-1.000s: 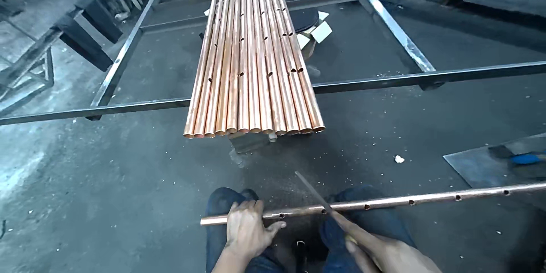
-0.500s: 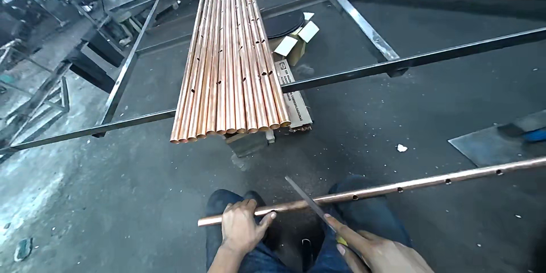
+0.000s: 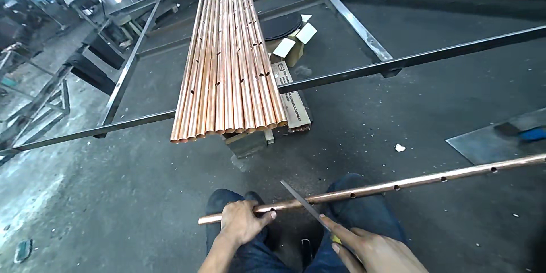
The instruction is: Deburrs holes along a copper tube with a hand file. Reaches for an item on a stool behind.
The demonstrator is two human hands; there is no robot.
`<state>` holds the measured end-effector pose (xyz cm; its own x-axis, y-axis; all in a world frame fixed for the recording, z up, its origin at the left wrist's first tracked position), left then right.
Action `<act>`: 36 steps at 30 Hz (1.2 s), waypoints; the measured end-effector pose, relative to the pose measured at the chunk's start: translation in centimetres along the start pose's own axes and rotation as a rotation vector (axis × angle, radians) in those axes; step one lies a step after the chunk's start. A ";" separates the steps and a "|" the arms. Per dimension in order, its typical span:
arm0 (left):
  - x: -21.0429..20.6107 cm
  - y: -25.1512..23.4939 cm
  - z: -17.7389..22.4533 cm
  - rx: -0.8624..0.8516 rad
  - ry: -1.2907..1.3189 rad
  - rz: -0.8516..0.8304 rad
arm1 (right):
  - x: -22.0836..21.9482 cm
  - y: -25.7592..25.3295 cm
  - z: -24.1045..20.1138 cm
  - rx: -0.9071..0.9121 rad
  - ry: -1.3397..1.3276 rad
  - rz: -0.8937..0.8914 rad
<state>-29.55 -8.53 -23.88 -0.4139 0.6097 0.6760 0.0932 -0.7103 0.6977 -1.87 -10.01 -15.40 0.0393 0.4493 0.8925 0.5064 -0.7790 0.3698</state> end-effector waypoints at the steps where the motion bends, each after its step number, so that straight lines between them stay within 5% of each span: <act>1: 0.0 -0.1 0.0 0.003 -0.024 0.001 | -0.1 -0.1 -0.1 0.008 -0.002 -0.002; 11: 0.4 -1.4 0.7 0.157 -0.096 0.007 | -2.2 0.5 -5.1 0.079 0.103 -0.133; 18: 0.0 -1.3 0.6 0.128 -0.088 0.047 | -1.5 -10.7 -8.2 -0.047 0.196 -0.353; 27: 0.5 -1.6 -0.7 -0.049 -0.056 0.043 | 1.3 -0.8 -0.9 -0.121 0.050 -0.111; 36: 0.5 -1.7 -0.3 -0.085 -0.045 0.054 | 1.1 -0.8 -1.0 -0.084 0.019 0.013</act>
<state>-30.22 -7.13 -24.74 -0.3694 0.5834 0.7233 0.0360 -0.7688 0.6385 -3.08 -9.37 -14.42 0.0292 0.4309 0.9019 0.4322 -0.8191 0.3773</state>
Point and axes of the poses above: each hand's wrist, its own y-axis away from the middle knuckle, its own x-axis out of the back of the hand, z = x × y, the point moved 8 cm from there along -y, towards the middle knuckle, and after that the axes turned 13 degrees about y, right-handed, at the moved point
